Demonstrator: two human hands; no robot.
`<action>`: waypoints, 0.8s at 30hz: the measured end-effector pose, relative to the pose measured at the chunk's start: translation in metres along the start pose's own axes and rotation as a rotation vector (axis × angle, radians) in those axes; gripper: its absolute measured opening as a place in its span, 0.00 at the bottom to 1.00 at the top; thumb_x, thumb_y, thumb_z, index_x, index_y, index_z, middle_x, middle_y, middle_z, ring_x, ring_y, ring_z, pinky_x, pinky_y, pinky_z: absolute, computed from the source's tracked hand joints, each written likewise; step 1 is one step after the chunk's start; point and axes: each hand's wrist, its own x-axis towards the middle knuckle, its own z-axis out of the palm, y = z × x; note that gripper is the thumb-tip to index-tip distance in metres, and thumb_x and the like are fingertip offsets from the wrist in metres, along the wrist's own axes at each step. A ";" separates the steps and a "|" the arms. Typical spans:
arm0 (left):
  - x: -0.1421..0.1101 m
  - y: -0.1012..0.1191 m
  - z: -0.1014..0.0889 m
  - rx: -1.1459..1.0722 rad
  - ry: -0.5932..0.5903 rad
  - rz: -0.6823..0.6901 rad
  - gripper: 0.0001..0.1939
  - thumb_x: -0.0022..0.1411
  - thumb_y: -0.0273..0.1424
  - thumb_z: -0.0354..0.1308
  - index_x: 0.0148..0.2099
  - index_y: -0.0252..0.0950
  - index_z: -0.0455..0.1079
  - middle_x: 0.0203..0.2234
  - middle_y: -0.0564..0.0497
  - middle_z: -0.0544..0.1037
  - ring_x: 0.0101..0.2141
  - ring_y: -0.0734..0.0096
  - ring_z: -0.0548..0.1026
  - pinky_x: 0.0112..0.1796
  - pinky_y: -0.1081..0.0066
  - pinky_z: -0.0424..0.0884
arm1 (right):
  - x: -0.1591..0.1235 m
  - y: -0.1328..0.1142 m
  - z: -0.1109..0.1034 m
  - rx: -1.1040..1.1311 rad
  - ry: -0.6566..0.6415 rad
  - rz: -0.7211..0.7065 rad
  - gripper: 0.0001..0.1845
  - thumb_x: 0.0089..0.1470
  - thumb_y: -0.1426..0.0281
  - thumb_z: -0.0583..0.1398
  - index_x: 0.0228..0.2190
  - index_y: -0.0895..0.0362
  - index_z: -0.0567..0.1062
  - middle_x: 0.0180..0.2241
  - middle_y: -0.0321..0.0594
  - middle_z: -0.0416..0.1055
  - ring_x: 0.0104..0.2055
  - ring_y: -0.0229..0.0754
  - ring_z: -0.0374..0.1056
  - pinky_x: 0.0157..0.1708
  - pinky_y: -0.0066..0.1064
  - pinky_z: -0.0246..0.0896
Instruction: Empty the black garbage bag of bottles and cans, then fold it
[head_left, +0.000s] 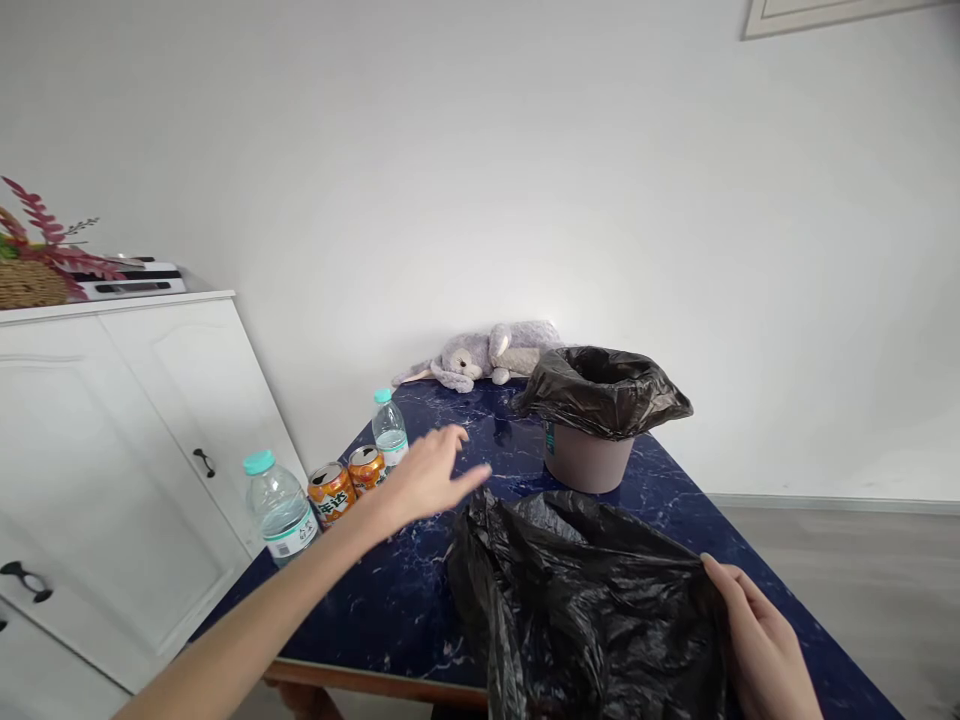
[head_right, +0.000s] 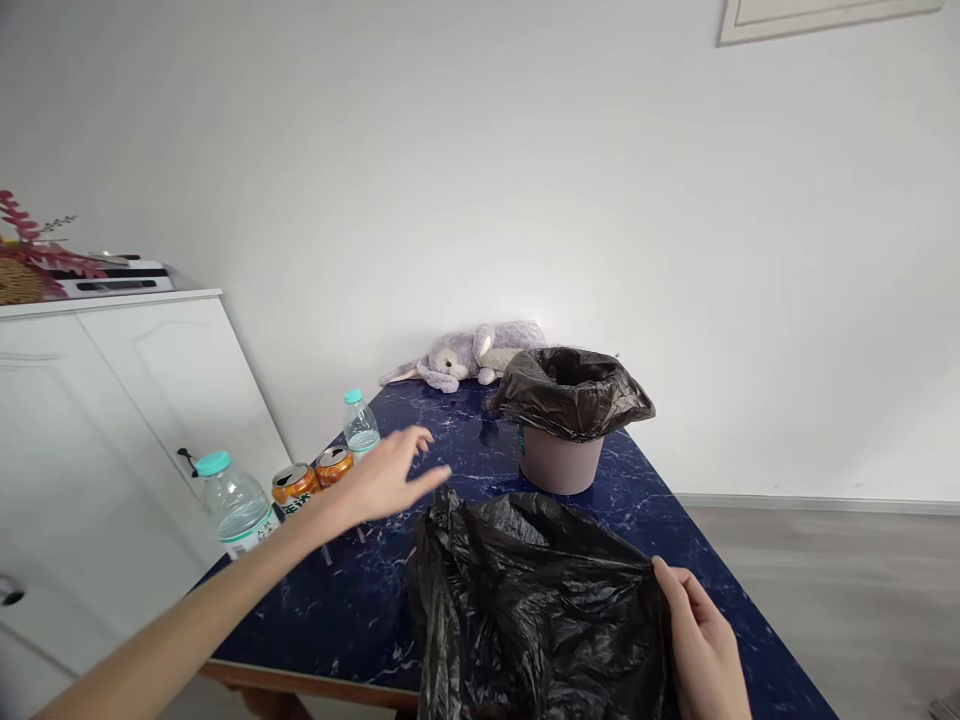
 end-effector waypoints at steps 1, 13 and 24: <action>-0.007 0.009 0.009 -0.043 -0.096 0.016 0.42 0.68 0.57 0.54 0.71 0.31 0.59 0.57 0.34 0.77 0.54 0.47 0.79 0.49 0.60 0.74 | 0.000 0.000 0.000 -0.009 0.004 -0.007 0.31 0.46 0.39 0.69 0.34 0.53 0.75 0.27 0.31 0.68 0.35 0.42 0.63 0.30 0.25 0.62; -0.031 0.006 -0.011 -0.265 0.029 0.077 0.09 0.62 0.23 0.54 0.43 0.41 0.70 0.41 0.49 0.81 0.43 0.59 0.79 0.42 0.67 0.70 | 0.002 0.002 -0.001 -0.041 -0.035 -0.083 0.29 0.50 0.40 0.67 0.31 0.53 0.72 0.30 0.31 0.67 0.35 0.40 0.61 0.30 0.23 0.61; -0.095 -0.072 -0.013 -0.123 0.203 0.197 0.13 0.65 0.20 0.47 0.39 0.41 0.69 0.43 0.48 0.76 0.48 0.56 0.74 0.45 0.63 0.67 | -0.022 0.006 -0.007 -0.409 -0.417 -0.340 0.30 0.57 0.39 0.61 0.25 0.53 0.70 0.26 0.34 0.63 0.29 0.40 0.63 0.29 0.25 0.65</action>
